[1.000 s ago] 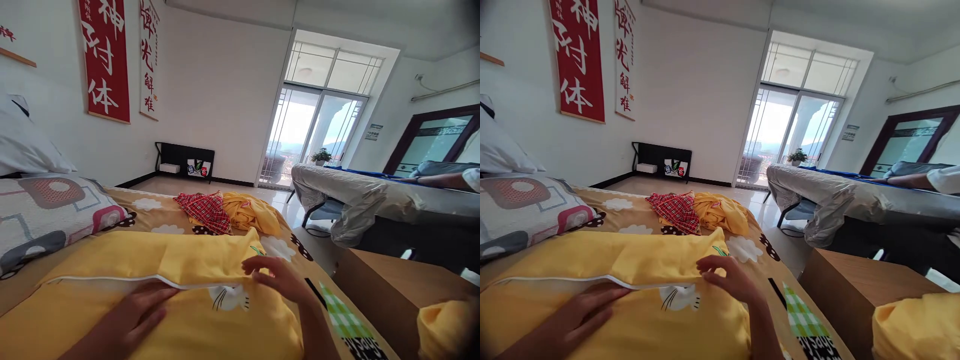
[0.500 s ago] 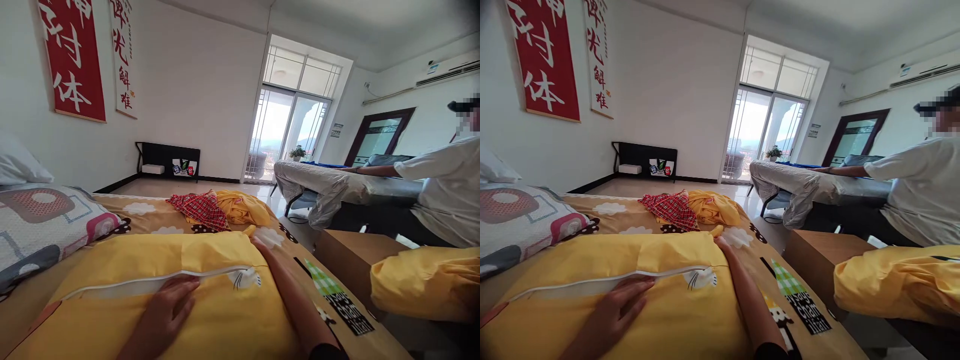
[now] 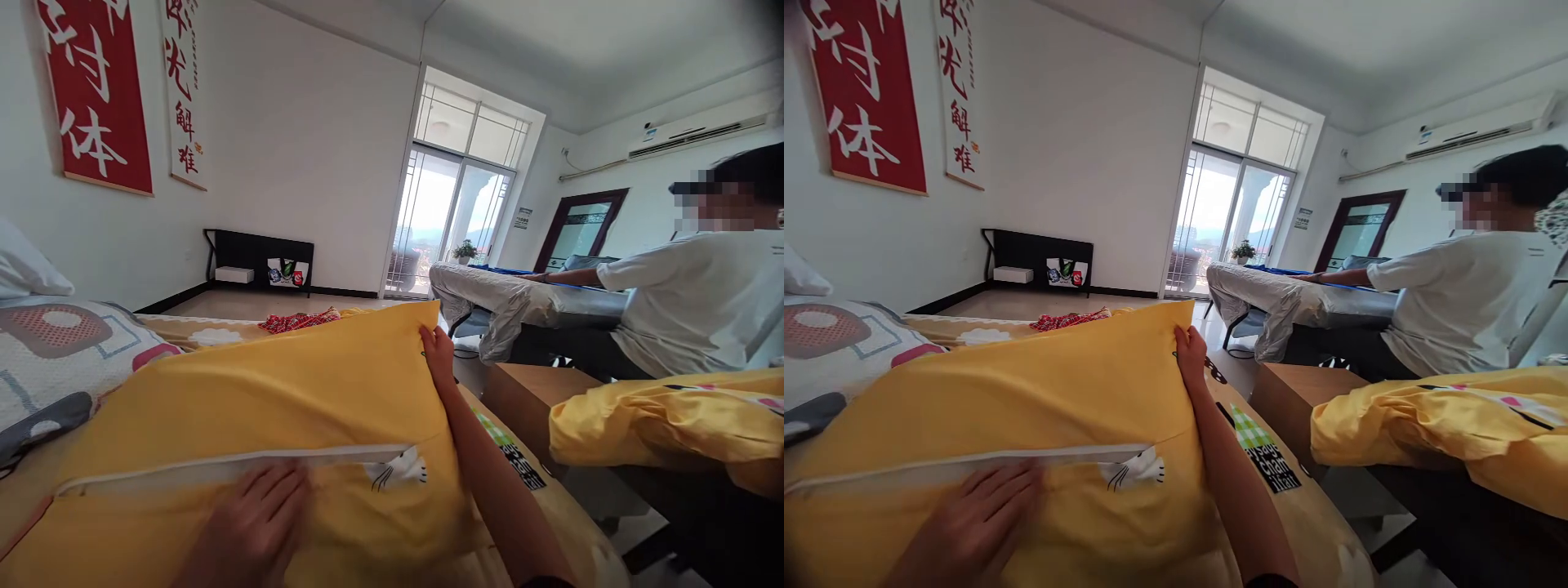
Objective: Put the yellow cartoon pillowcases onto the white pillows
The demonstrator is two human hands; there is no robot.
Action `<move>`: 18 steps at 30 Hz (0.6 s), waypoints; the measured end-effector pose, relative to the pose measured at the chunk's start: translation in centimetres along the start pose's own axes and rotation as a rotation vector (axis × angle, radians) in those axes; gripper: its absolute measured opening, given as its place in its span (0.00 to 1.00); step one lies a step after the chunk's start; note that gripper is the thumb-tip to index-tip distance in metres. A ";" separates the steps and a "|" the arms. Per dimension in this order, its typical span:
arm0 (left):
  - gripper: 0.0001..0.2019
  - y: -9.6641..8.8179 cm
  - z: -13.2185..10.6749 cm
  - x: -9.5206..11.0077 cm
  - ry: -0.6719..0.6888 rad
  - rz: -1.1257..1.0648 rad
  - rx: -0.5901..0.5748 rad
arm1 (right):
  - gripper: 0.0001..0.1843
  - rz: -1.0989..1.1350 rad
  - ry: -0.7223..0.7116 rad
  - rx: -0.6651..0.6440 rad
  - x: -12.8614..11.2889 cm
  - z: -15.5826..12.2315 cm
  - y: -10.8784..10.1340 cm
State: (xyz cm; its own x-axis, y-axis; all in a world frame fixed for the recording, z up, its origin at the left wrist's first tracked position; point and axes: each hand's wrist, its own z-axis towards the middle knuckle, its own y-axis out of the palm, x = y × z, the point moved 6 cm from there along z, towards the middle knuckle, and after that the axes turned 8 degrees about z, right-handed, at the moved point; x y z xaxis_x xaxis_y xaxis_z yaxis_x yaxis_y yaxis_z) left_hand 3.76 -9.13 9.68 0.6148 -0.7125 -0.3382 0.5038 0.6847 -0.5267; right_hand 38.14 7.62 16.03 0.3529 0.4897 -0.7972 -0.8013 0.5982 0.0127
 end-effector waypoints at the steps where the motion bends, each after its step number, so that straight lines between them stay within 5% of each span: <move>1: 0.12 -1.2 1.0 -0.8 -0.025 -0.031 0.005 | 0.22 0.005 -0.056 0.029 -1.9 -0.3 -0.5; 4: 0.11 -3.6 5.1 -5.8 -0.181 0.008 0.050 | 0.21 0.012 -0.184 0.117 -7.1 -1.6 -1.8; 8: 0.23 -2.7 11.7 -12.6 -0.492 0.095 -0.096 | 0.19 0.039 -0.347 0.198 -12.7 -3.8 -2.7; 10: 0.27 -1.9 15.9 -12.2 -0.454 0.013 -0.170 | 0.19 0.027 -0.411 0.248 -14.7 -4.7 -3.1; 14: 0.26 -1.3 23.3 -7.2 -0.324 -0.278 -0.207 | 0.21 0.068 -0.441 0.284 -16.8 -5.6 -3.1; 18: 0.20 -0.2 26.2 -3.6 -0.274 -0.524 -0.298 | 0.21 0.132 -0.456 0.305 -17.8 -6.0 -3.0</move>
State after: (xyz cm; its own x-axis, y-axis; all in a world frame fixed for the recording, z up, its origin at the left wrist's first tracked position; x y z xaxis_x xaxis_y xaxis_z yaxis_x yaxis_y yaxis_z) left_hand 17.38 -2.63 31.46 0.4858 -0.8481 0.2116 0.6129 0.1578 -0.7743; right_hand 31.38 -6.66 26.60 0.4863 0.7569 -0.4365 -0.7008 0.6363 0.3226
